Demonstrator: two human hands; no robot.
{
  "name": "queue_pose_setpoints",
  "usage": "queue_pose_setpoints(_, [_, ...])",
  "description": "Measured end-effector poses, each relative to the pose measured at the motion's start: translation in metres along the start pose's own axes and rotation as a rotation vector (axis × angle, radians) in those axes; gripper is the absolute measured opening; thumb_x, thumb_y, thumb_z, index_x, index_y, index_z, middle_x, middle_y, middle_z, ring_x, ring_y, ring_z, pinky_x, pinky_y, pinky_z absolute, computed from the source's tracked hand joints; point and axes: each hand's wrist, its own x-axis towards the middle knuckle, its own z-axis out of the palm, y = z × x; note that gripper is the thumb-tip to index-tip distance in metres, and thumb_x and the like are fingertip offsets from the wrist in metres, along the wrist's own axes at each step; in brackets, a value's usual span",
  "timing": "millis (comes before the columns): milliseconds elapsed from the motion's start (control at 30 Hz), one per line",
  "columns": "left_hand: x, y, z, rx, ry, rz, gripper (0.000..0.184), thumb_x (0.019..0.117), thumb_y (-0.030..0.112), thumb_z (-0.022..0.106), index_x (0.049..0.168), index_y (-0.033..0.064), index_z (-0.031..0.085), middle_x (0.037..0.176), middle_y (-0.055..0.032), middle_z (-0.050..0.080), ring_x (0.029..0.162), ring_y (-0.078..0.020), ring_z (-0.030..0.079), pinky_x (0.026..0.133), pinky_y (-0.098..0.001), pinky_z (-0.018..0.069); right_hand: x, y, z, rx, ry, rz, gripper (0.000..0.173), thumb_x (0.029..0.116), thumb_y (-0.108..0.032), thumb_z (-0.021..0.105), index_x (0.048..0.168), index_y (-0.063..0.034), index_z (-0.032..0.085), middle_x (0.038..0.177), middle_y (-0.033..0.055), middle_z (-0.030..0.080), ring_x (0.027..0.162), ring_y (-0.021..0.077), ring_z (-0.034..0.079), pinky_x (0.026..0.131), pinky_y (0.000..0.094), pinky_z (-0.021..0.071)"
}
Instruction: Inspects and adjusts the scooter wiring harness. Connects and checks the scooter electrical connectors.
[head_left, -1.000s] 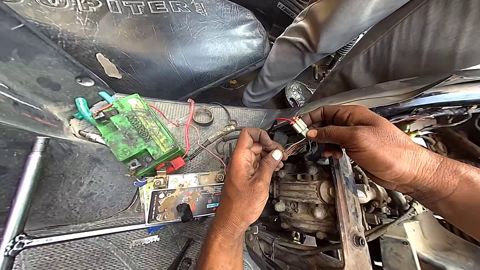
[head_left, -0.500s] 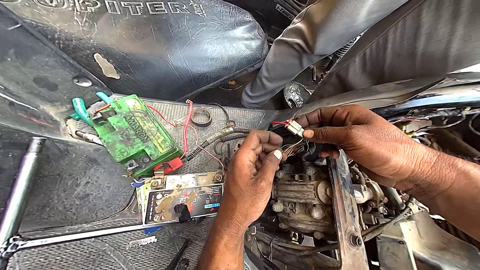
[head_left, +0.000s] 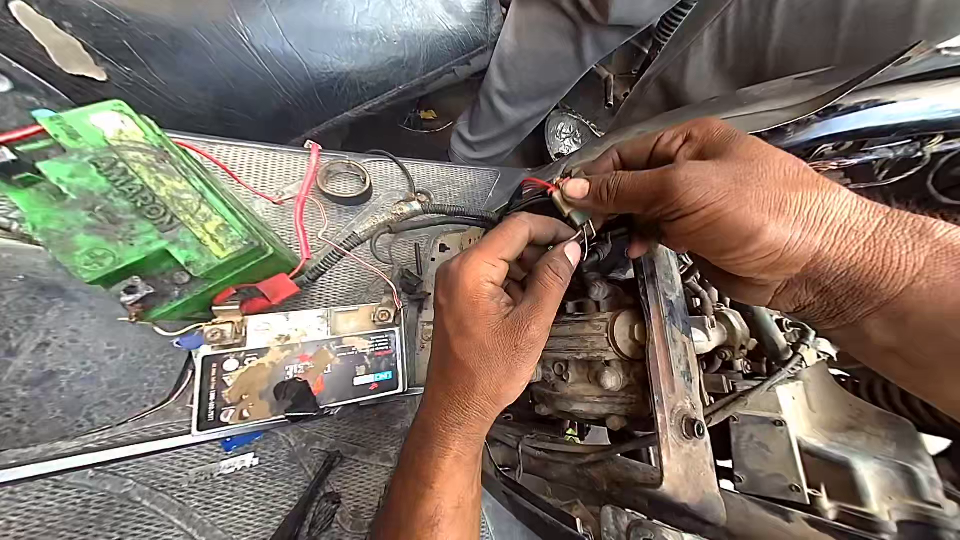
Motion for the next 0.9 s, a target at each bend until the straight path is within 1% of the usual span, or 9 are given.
queue_pose_setpoints(33, [0.0, 0.0, 0.001, -0.011, 0.015, -0.001, 0.015, 0.1009, 0.015, 0.065, 0.111, 0.008, 0.072, 0.087, 0.0004, 0.073, 0.073, -0.0116, 0.071, 0.063, -0.0272, 0.0622, 0.02, 0.02, -0.013, 0.082, -0.042, -0.076, 0.02, 0.1024, -0.018, 0.064, 0.093, -0.0031, 0.074, 0.074, 0.0039, 0.068, 0.061, 0.0087, 0.061, 0.051, 0.0195, 0.0461])
queue_pose_setpoints(67, [0.0, -0.001, 0.002, -0.009, 0.037, -0.002, 0.013, 0.1003, 0.014, 0.065, 0.109, 0.008, 0.073, 0.087, 0.0, 0.074, 0.073, -0.0118, 0.071, 0.062, -0.0276, 0.0627, 0.032, 0.033, -0.02, 0.105, -0.076, -0.124, 0.021, 0.1005, -0.023, 0.068, 0.092, -0.005, 0.077, 0.076, 0.0048, 0.072, 0.061, 0.0113, 0.062, 0.05, 0.0216, 0.0472])
queue_pose_setpoints(233, [0.002, -0.006, 0.0, 0.099, 0.117, 0.018, 0.011, 0.0955, 0.016, 0.072, 0.103, 0.0116, 0.079, 0.087, 0.0035, 0.069, 0.066, -0.005, 0.062, 0.055, -0.0205, 0.0533, 0.037, 0.038, -0.021, 0.135, -0.066, -0.116, 0.02, 0.1021, -0.024, 0.066, 0.095, -0.0064, 0.073, 0.082, 0.0045, 0.077, 0.053, 0.0098, 0.061, 0.043, 0.0205, 0.0425])
queue_pose_setpoints(333, [0.002, -0.007, 0.0, -0.017, 0.141, -0.015, 0.016, 0.0943, 0.011, 0.075, 0.11, 0.0065, 0.076, 0.089, -0.0025, 0.075, 0.069, -0.012, 0.069, 0.056, -0.0262, 0.0595, 0.038, 0.038, -0.021, 0.169, -0.069, -0.11, 0.02, 0.1032, -0.023, 0.064, 0.096, -0.0061, 0.071, 0.085, 0.006, 0.078, 0.054, 0.0103, 0.062, 0.043, 0.0199, 0.0421])
queue_pose_setpoints(433, [0.0, -0.008, 0.005, -0.088, 0.173, -0.016, 0.012, 0.0953, 0.008, 0.073, 0.106, 0.0029, 0.074, 0.087, -0.0058, 0.075, 0.065, -0.0159, 0.069, 0.052, -0.0286, 0.0595, 0.034, 0.035, -0.02, 0.165, -0.055, -0.095, 0.02, 0.1038, -0.023, 0.063, 0.096, -0.0075, 0.072, 0.085, 0.0048, 0.078, 0.052, 0.0092, 0.06, 0.043, 0.0185, 0.0415])
queue_pose_setpoints(500, [0.0, -0.006, 0.009, -0.087, 0.184, -0.014, 0.01, 0.0962, 0.008, 0.071, 0.104, 0.0032, 0.074, 0.085, -0.005, 0.074, 0.064, -0.0153, 0.069, 0.052, -0.0282, 0.0601, 0.022, 0.027, -0.017, 0.095, 0.003, -0.045, 0.019, 0.1052, -0.024, 0.059, 0.093, -0.0141, 0.071, 0.076, -0.0047, 0.073, 0.049, 0.0039, 0.056, 0.045, 0.0154, 0.0407])
queue_pose_setpoints(600, [0.0, -0.005, 0.015, -0.076, 0.21, -0.012, 0.009, 0.0962, 0.008, 0.071, 0.103, 0.0038, 0.075, 0.084, -0.0041, 0.074, 0.063, -0.0145, 0.069, 0.051, -0.0286, 0.0603, 0.031, 0.033, -0.019, 0.167, -0.037, -0.076, 0.018, 0.1044, -0.021, 0.062, 0.096, -0.0087, 0.071, 0.083, 0.0032, 0.077, 0.051, 0.0081, 0.058, 0.043, 0.0177, 0.0415])
queue_pose_setpoints(700, [-0.001, -0.004, 0.021, -0.044, 0.231, -0.028, 0.009, 0.0967, 0.01, 0.071, 0.104, 0.0055, 0.074, 0.083, -0.0019, 0.075, 0.063, -0.0134, 0.07, 0.051, -0.0282, 0.0616, 0.015, 0.026, -0.015, 0.084, 0.033, -0.019, 0.019, 0.1053, -0.025, 0.058, 0.092, -0.0163, 0.069, 0.072, -0.008, 0.07, 0.045, 0.0017, 0.051, 0.044, 0.0134, 0.037])
queue_pose_setpoints(900, [-0.001, -0.002, 0.029, 0.015, 0.288, 0.003, 0.008, 0.0989, 0.01, 0.068, 0.102, 0.0056, 0.074, 0.083, -0.0015, 0.075, 0.065, -0.0127, 0.072, 0.053, -0.0289, 0.0637, 0.016, 0.033, -0.015, 0.068, 0.045, -0.072, 0.019, 0.1063, -0.022, 0.056, 0.093, -0.016, 0.069, 0.072, -0.0085, 0.069, 0.048, 0.0011, 0.052, 0.047, 0.0131, 0.0377])
